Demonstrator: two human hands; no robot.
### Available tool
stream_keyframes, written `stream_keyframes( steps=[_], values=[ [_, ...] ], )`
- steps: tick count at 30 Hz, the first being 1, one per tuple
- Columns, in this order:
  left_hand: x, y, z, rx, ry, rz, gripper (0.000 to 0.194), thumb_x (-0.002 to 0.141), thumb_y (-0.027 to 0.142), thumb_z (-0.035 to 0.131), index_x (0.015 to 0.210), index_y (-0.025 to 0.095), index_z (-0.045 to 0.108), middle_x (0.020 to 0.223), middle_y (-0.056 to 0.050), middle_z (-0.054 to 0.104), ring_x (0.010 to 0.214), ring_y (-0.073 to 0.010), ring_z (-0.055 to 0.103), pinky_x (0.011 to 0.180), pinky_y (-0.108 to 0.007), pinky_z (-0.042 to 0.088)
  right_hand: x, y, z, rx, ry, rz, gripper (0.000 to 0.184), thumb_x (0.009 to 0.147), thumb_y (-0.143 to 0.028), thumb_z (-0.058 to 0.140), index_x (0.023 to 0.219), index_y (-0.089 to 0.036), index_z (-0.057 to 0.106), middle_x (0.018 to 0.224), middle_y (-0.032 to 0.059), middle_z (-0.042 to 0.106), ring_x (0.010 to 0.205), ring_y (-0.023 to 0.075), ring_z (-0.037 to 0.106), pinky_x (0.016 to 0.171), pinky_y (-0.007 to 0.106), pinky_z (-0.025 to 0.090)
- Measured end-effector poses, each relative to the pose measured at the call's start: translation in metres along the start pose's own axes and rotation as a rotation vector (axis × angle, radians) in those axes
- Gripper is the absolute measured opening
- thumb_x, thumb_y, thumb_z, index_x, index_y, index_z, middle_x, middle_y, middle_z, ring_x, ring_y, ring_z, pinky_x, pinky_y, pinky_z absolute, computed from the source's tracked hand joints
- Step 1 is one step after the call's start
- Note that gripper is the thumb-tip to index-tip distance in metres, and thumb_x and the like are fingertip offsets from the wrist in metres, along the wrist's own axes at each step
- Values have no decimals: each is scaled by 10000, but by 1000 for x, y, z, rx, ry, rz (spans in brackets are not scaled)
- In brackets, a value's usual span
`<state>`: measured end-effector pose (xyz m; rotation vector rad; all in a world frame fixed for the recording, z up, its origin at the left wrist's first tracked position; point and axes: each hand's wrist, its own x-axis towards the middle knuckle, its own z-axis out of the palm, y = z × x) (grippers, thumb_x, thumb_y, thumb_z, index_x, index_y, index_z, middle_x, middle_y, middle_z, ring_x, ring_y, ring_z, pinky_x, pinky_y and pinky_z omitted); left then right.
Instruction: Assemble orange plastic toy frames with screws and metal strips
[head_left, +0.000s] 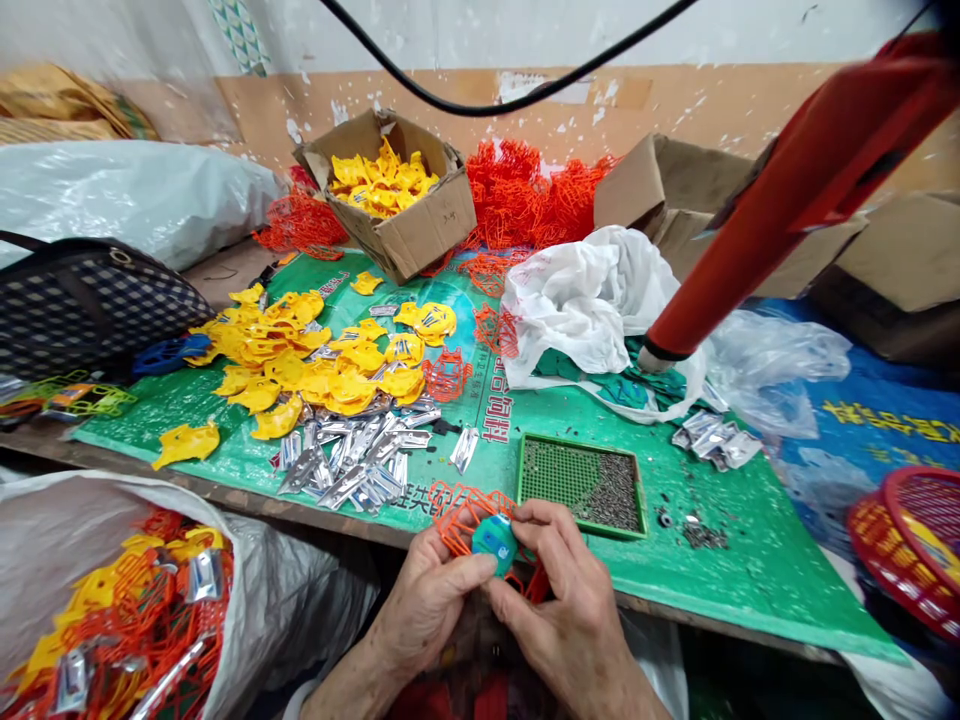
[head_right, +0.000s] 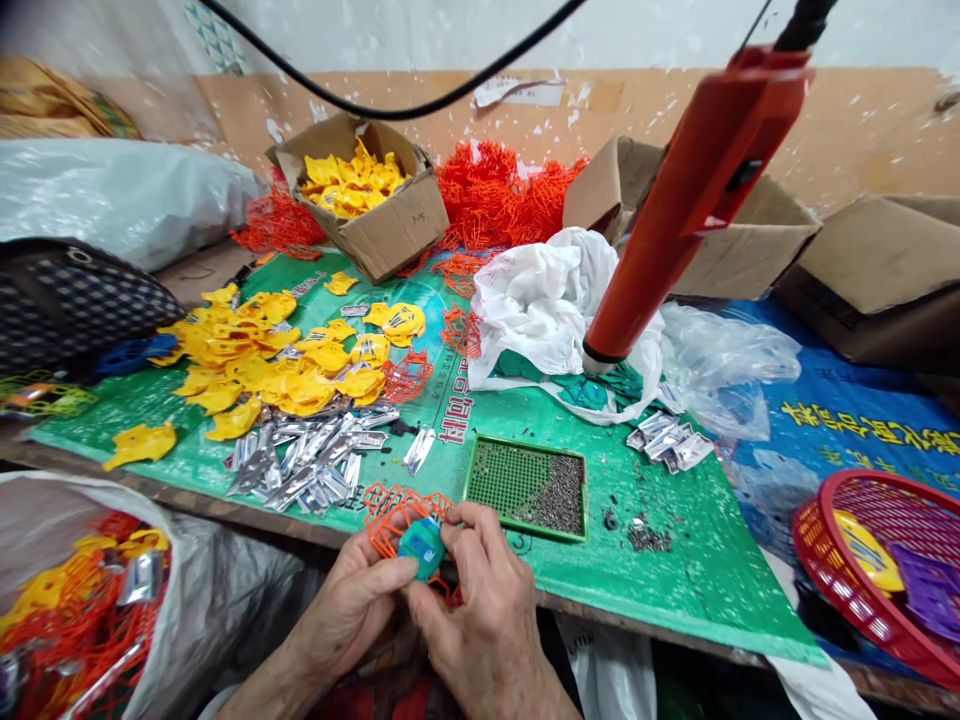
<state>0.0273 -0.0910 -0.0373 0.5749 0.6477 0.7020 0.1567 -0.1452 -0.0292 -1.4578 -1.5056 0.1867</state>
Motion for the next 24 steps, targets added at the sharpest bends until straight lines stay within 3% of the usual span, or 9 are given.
stream_keyframes(
  steps=[11, 18, 20, 24],
  values=[
    [1, 1, 3, 78, 30, 5, 279, 704, 142, 737, 981, 175, 756, 897, -38, 736, 788, -152, 635, 779, -242, 504, 2, -3, 1, -3, -11, -31, 132, 820, -180, 666, 909, -168, 569, 887, 91, 640, 792, 201, 669, 623, 313, 600],
    [2, 1, 5, 141, 18, 10, 278, 738, 126, 694, 1008, 180, 733, 881, -22, 702, 793, -146, 604, 790, -248, 480, 1, 6, -16, -33, -161, -10, 282, 846, -321, 683, 1051, -149, 597, 1050, 139, 627, 880, 232, 690, 666, 344, 622],
    [1, 0, 4, 167, -2, 5, 237, 751, 145, 692, 984, 171, 727, 879, -29, 693, 796, -157, 599, 788, -266, 475, 2, 11, -31, -53, -118, 10, 281, 859, -329, 675, 1073, -155, 617, 1081, 135, 618, 896, 217, 679, 695, 334, 618],
    [-1, -1, 1, 230, -9, -20, 211, 759, 198, 713, 966, 156, 715, 850, -37, 680, 758, -162, 590, 761, -285, 469, 13, 28, -71, -85, 139, 133, 200, 839, -280, 705, 1020, -204, 666, 1084, 87, 627, 827, 170, 650, 655, 304, 580]
  ],
)
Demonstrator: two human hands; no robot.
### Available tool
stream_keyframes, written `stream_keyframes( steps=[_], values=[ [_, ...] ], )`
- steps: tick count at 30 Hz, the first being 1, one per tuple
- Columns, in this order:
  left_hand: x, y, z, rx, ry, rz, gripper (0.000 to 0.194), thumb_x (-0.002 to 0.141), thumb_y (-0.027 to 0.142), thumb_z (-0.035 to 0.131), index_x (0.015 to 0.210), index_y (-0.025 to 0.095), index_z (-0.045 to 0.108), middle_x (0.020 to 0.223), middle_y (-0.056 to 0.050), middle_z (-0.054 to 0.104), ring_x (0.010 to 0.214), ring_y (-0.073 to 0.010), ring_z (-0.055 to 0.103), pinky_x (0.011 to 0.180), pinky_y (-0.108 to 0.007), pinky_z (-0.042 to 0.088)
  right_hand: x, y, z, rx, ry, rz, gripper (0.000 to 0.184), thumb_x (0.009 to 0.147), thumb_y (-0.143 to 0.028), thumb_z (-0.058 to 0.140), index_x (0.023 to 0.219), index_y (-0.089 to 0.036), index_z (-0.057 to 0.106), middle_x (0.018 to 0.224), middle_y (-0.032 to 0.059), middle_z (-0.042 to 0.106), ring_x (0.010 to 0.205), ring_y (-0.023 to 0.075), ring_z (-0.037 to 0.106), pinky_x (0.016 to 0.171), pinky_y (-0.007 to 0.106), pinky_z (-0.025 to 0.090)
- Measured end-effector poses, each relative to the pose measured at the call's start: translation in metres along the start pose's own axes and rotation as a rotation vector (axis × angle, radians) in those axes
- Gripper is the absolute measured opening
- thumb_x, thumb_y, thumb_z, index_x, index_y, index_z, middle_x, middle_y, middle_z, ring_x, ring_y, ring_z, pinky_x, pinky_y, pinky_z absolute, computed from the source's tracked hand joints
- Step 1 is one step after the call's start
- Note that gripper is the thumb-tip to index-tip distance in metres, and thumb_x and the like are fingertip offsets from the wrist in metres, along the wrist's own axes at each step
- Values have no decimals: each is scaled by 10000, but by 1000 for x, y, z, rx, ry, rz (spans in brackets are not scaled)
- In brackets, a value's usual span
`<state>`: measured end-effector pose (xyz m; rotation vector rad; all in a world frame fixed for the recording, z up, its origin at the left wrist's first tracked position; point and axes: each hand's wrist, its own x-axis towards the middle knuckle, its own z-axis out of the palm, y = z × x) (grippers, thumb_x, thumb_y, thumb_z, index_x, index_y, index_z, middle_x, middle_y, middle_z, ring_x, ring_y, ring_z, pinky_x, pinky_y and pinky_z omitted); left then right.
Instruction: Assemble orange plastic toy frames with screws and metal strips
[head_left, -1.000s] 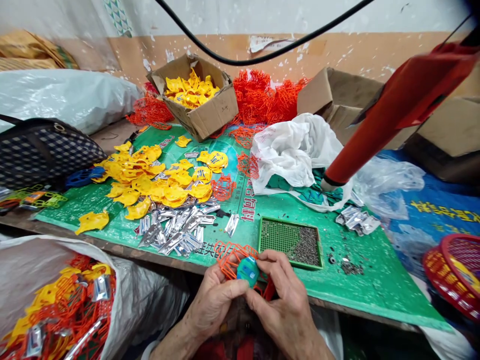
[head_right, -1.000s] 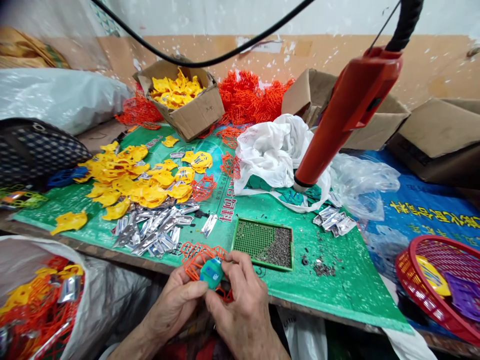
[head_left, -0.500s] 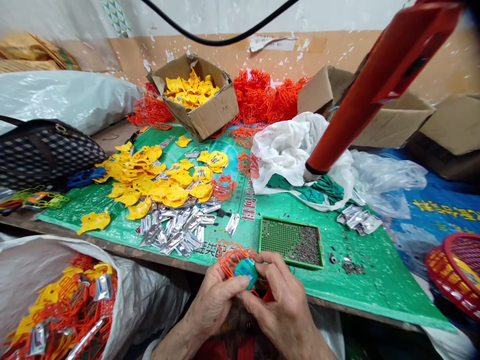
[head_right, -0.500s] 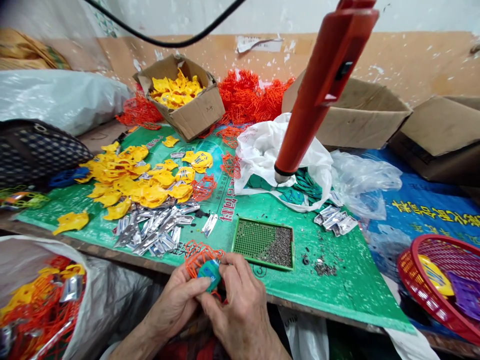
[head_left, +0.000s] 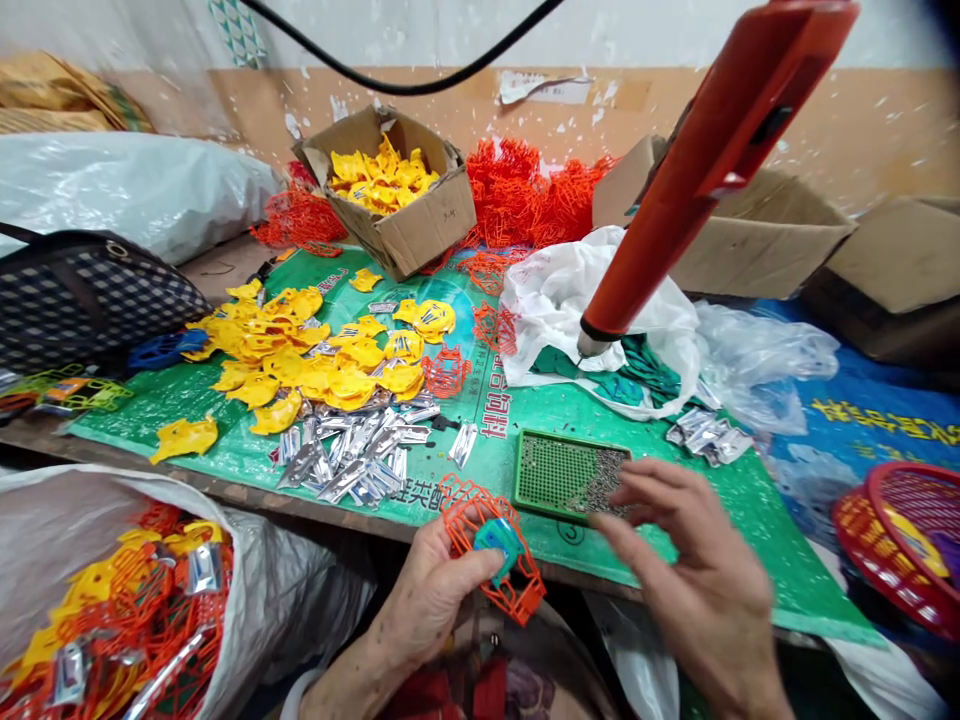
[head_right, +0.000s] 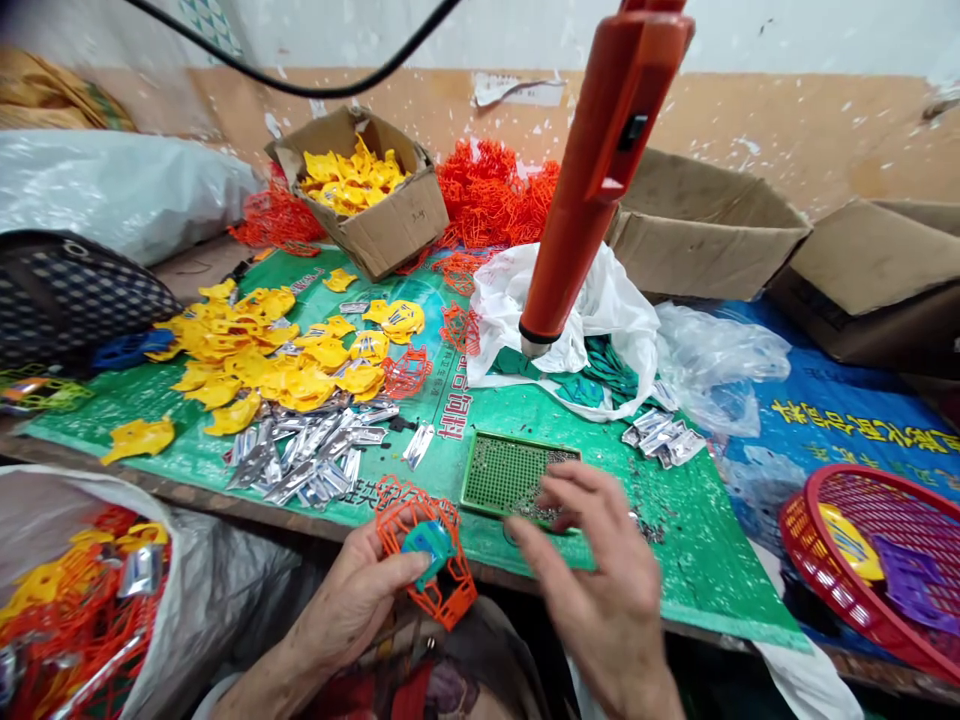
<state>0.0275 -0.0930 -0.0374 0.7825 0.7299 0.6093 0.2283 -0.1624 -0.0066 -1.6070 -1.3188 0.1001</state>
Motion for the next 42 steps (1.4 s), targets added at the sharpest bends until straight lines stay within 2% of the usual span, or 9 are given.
stream_keyframes(
  steps=[4, 7, 13, 16, 20, 28, 31, 34, 42],
  values=[
    [-1, 0, 0, 35, -20, -2, 230, 752, 208, 722, 976, 155, 709, 851, -34, 674, 748, -151, 579, 743, -273, 470, 40, 20, -30, 82, 359, 53, 355, 718, -317, 805, 1050, -267, 689, 1134, 59, 611, 815, 189, 655, 702, 395, 564],
    [-2, 2, 3, 9, -30, -17, 233, 733, 209, 739, 959, 161, 711, 832, -22, 666, 732, -139, 578, 737, -264, 483, 84, 33, -42, 163, 446, -28, 613, 603, -334, 864, 1172, -342, 637, 1206, 60, 574, 967, 255, 639, 733, 449, 549],
    [-5, 5, 4, -60, -33, -79, 230, 730, 202, 743, 956, 169, 711, 791, -10, 652, 668, -119, 570, 694, -253, 505, 172, 44, -32, 264, 287, -65, 864, 571, -456, 839, 1340, -322, 468, 1402, 91, 476, 1236, 313, 491, 871, 460, 493],
    [-7, 8, 3, -59, -74, -103, 204, 733, 183, 727, 934, 161, 709, 807, -21, 654, 675, -125, 574, 693, -260, 509, 203, 35, -18, 529, 150, -96, 648, 541, -398, 832, 1123, -287, 571, 1129, 42, 617, 1001, 243, 584, 850, 414, 489],
    [-8, 9, 1, -47, -61, -179, 253, 707, 165, 730, 959, 151, 714, 823, -37, 671, 676, -133, 589, 679, -254, 502, 225, 9, -5, 803, 6, 17, 464, 498, -282, 788, 913, -270, 581, 888, -37, 579, 723, 158, 589, 746, 385, 519],
    [-7, 7, -6, -56, -44, -204, 233, 717, 167, 716, 949, 142, 721, 853, -49, 694, 740, -147, 616, 729, -263, 493, 187, -33, 19, 724, -87, 185, 432, 549, -217, 806, 940, -205, 622, 827, -22, 615, 692, 148, 605, 691, 361, 531],
    [-6, 6, -5, -70, -46, -217, 237, 708, 167, 720, 944, 147, 724, 846, -50, 702, 731, -148, 619, 719, -263, 492, 157, -31, 31, 686, -93, 253, 450, 595, -290, 812, 999, -207, 631, 879, 4, 663, 685, 168, 634, 674, 392, 542],
    [-5, 7, -1, -86, -45, -224, 254, 687, 173, 738, 940, 152, 725, 844, -53, 707, 724, -156, 625, 704, -265, 496, 133, -25, 40, 657, -86, 304, 310, 595, -285, 811, 841, -185, 652, 760, -3, 665, 608, 150, 607, 612, 361, 517],
    [-2, 5, 4, -117, -40, -207, 258, 683, 191, 744, 936, 158, 705, 862, -56, 707, 719, -181, 637, 698, -309, 521, 104, -15, 54, 723, 67, 308, 194, 585, -220, 752, 748, -192, 651, 581, -47, 615, 506, 134, 545, 529, 324, 459]
  ],
)
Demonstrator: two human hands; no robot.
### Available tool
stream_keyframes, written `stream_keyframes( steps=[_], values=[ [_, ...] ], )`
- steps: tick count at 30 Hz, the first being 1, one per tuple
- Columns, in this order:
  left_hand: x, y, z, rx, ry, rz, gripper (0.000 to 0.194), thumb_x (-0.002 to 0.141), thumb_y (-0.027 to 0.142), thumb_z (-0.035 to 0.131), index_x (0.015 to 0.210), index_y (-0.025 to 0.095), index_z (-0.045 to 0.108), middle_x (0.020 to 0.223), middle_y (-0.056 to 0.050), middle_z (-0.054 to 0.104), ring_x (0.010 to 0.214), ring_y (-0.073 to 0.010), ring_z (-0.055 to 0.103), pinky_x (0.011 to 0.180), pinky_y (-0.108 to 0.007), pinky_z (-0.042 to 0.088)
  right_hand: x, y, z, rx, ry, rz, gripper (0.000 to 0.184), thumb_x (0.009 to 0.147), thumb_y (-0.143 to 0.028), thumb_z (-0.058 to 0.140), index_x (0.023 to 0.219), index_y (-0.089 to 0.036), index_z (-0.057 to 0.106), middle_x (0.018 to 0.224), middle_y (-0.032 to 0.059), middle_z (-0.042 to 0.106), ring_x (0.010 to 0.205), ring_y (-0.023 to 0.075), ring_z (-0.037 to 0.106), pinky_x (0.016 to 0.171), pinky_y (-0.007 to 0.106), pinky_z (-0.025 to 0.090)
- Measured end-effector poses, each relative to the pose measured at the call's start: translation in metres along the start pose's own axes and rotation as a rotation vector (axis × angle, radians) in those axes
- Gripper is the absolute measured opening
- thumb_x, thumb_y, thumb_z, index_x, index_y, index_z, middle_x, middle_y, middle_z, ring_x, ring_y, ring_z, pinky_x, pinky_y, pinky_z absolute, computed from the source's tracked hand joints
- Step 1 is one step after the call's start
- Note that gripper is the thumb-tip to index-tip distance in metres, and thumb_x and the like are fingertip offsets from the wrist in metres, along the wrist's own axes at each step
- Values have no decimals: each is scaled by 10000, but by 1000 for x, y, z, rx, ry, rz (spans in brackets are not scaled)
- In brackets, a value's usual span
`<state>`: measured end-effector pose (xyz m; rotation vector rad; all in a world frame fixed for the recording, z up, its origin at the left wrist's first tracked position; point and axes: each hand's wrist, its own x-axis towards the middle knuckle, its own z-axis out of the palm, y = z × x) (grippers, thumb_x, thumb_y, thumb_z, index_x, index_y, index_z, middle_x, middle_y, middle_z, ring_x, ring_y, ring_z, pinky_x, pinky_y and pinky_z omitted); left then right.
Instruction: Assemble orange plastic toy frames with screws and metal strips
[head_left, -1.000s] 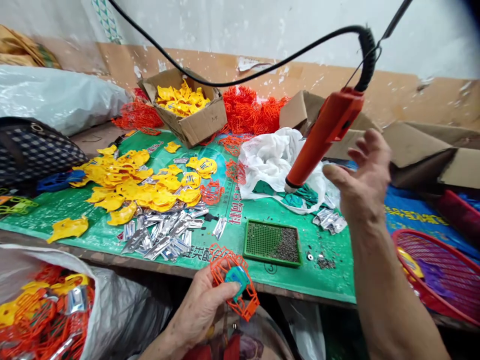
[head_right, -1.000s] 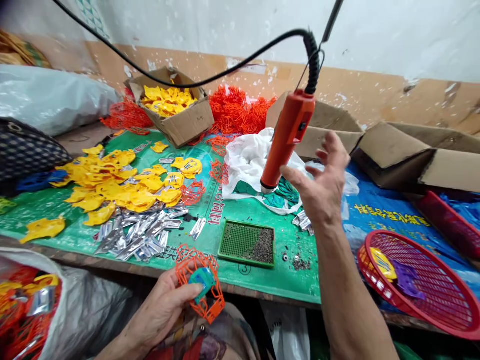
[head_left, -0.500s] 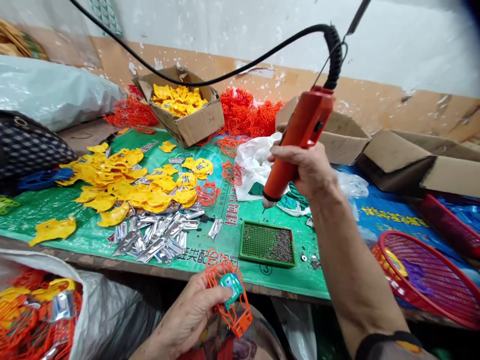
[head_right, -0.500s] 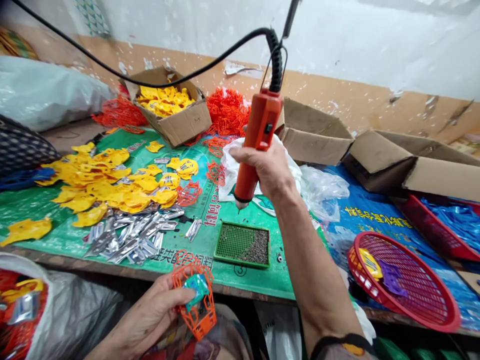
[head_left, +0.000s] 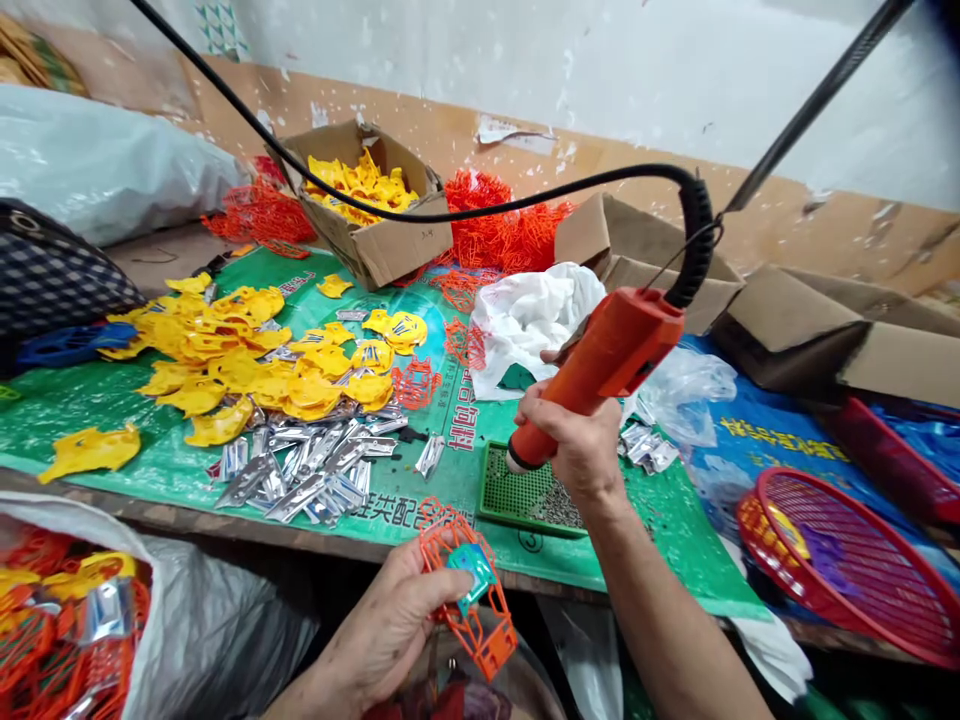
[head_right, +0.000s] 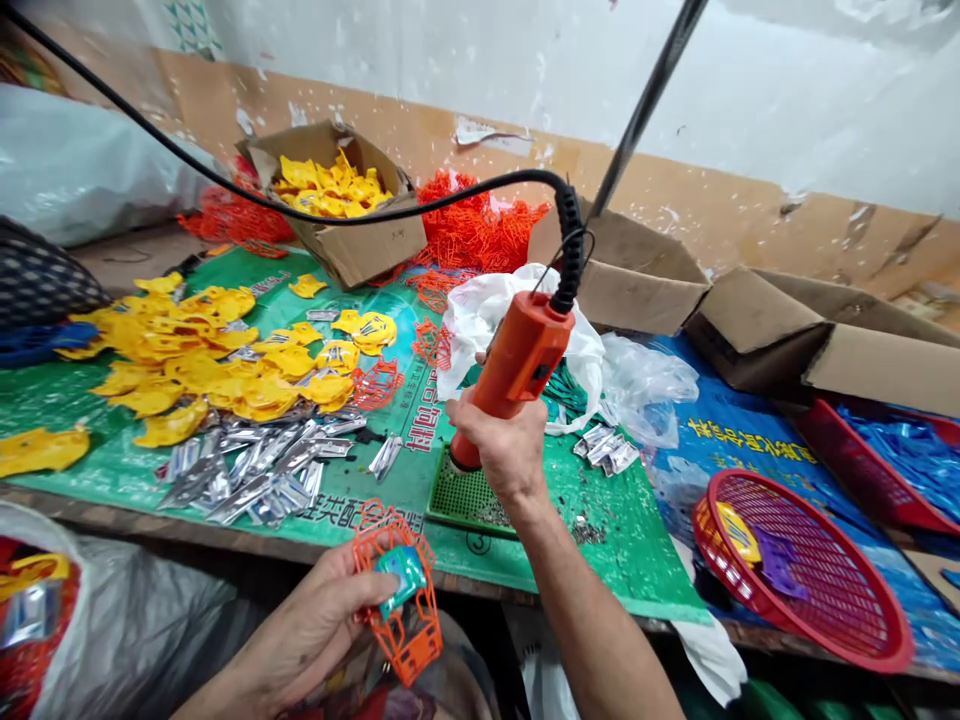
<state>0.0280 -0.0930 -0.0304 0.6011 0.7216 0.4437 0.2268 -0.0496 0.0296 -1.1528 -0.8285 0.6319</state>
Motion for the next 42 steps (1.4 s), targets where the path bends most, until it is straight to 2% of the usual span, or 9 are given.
stream_keyframes(
  steps=[4, 8, 14, 21, 26, 30, 36, 39, 42],
  values=[
    [3, -3, 1, -25, -17, -18, 270, 706, 198, 732, 971, 166, 691, 903, -59, 705, 750, -189, 645, 695, -310, 524, -4, 6, 1, 25, 21, -12, 201, 575, -198, 745, 748, -190, 642, 569, -52, 612, 494, 130, 544, 522, 318, 459],
    [4, -2, 4, 2, -22, 2, 264, 704, 210, 740, 958, 152, 696, 900, -63, 706, 765, -187, 647, 708, -293, 512, -5, 10, 3, 43, 38, -7, 334, 568, -201, 752, 889, -189, 661, 575, -61, 623, 484, 132, 548, 507, 317, 471],
    [7, 0, 6, 17, 39, 2, 250, 673, 199, 750, 916, 164, 704, 849, -41, 708, 736, -183, 643, 705, -289, 501, -4, 14, 4, 58, 29, -6, 486, 582, -190, 756, 1057, -209, 653, 605, -69, 630, 497, 137, 558, 523, 324, 483],
    [8, -3, 5, 21, 43, -4, 213, 716, 173, 697, 928, 167, 688, 838, -39, 695, 724, -169, 625, 705, -288, 499, -5, 17, 4, 58, 23, 2, 507, 578, -203, 780, 1069, -207, 653, 603, -67, 630, 500, 135, 553, 530, 319, 477],
    [7, -3, 5, 33, 42, 53, 201, 724, 175, 691, 924, 153, 695, 880, -45, 699, 789, -167, 619, 767, -283, 501, -9, 16, 4, 21, 7, -7, 414, 599, -224, 772, 998, -205, 663, 603, -60, 622, 503, 143, 556, 521, 327, 485],
    [7, -4, 5, 44, 44, 78, 199, 739, 179, 675, 936, 157, 694, 878, -55, 713, 792, -175, 628, 780, -293, 500, -11, 16, 6, -22, 25, -16, 256, 595, -224, 776, 817, -198, 651, 597, -53, 623, 496, 142, 559, 525, 333, 494],
    [8, -4, 8, 21, 57, 92, 201, 727, 182, 698, 925, 148, 692, 863, -56, 713, 771, -175, 632, 768, -295, 499, -8, 13, 3, -5, 40, -51, 153, 585, -222, 765, 631, -195, 621, 610, -32, 619, 535, 141, 555, 573, 342, 493],
    [8, -1, 10, 33, 85, 115, 214, 705, 192, 720, 911, 139, 694, 842, -54, 706, 767, -180, 629, 757, -297, 498, -6, 2, -1, 9, 38, -72, 134, 614, -221, 743, 645, -205, 614, 617, -36, 600, 533, 141, 547, 554, 333, 473],
    [8, 2, 13, 15, 96, 119, 230, 685, 195, 738, 908, 148, 702, 820, -41, 701, 766, -185, 635, 755, -300, 498, -9, -16, -3, 58, 12, -96, 150, 636, -198, 715, 758, -222, 631, 621, -40, 602, 536, 150, 554, 566, 341, 474]
  ],
)
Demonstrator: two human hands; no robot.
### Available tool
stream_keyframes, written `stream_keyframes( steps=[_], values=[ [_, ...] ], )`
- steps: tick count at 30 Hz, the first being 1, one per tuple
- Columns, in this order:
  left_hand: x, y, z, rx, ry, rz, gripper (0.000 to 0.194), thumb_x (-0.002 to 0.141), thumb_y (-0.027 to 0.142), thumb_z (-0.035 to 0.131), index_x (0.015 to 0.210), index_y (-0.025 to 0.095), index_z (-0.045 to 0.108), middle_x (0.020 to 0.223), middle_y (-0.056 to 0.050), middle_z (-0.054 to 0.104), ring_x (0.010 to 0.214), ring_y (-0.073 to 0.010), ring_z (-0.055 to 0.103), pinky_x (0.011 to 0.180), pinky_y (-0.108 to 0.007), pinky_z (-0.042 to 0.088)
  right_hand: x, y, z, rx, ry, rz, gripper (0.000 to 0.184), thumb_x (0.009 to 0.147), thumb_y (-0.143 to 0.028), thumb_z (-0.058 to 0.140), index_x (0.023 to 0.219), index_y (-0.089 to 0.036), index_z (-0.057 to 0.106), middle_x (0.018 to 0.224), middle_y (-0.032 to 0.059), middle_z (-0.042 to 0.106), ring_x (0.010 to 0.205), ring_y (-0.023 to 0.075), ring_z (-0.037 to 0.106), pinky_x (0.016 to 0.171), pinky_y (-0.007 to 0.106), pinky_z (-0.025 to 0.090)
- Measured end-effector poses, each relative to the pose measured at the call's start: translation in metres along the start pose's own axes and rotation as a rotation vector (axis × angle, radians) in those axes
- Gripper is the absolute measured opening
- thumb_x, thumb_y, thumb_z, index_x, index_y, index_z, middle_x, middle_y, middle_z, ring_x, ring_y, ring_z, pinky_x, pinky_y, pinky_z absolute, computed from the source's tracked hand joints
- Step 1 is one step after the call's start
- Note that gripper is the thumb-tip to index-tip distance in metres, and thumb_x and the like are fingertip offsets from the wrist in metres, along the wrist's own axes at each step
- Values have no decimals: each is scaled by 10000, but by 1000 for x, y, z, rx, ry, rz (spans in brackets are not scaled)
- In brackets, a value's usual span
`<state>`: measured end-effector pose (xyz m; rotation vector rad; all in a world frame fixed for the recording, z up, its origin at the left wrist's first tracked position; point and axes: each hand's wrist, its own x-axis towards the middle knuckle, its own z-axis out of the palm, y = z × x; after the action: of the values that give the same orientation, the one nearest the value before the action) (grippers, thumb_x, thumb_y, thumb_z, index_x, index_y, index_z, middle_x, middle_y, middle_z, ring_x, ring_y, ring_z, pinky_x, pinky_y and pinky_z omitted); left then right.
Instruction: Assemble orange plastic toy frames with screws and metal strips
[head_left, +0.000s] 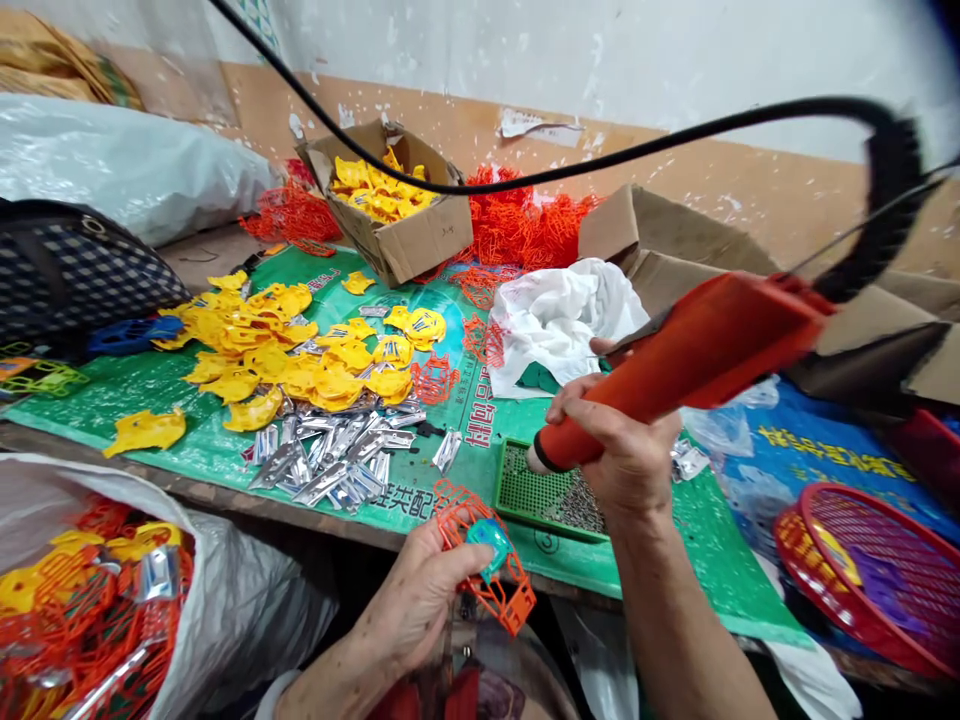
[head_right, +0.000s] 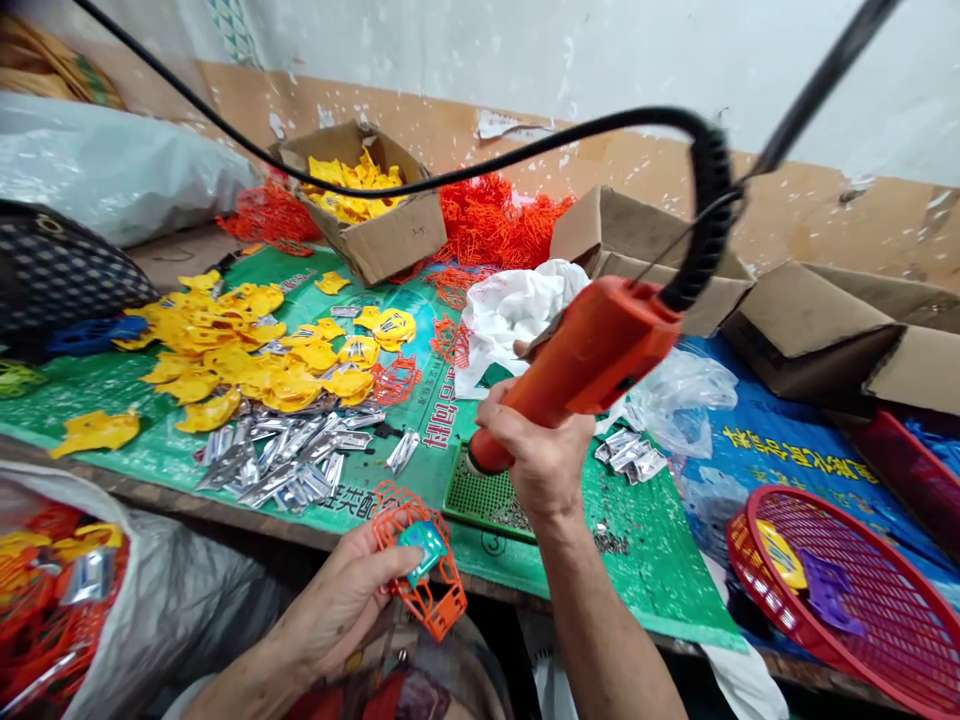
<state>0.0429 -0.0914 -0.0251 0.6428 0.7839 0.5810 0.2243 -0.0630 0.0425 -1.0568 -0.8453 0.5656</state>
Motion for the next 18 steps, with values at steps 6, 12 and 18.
stream_keyframes(
  steps=[6, 12, 18],
  values=[
    [1, -2, 2, -39, -29, 22, 210, 709, 142, 710, 919, 158, 705, 853, -40, 714, 821, -198, 663, 827, -319, 504, -24, -40, 2, 212, -101, 82, 435, 653, -150, 682, 1062, -289, 634, 639, -40, 615, 552, 168, 579, 575, 355, 501],
    [-1, -4, 2, -98, -135, 22, 151, 774, 130, 651, 919, 163, 678, 759, -28, 688, 663, -182, 651, 660, -308, 523, -49, -45, 4, 281, -188, 107, 509, 707, -188, 742, 1173, -337, 600, 702, -33, 629, 604, 171, 603, 604, 364, 539],
    [-2, -4, 2, -120, -123, 5, 213, 737, 147, 697, 949, 158, 680, 805, -45, 692, 701, -185, 653, 681, -302, 522, -56, -36, 5, 296, -202, 116, 527, 726, -160, 724, 1188, -375, 590, 752, -29, 632, 641, 178, 622, 598, 365, 542]
  ],
)
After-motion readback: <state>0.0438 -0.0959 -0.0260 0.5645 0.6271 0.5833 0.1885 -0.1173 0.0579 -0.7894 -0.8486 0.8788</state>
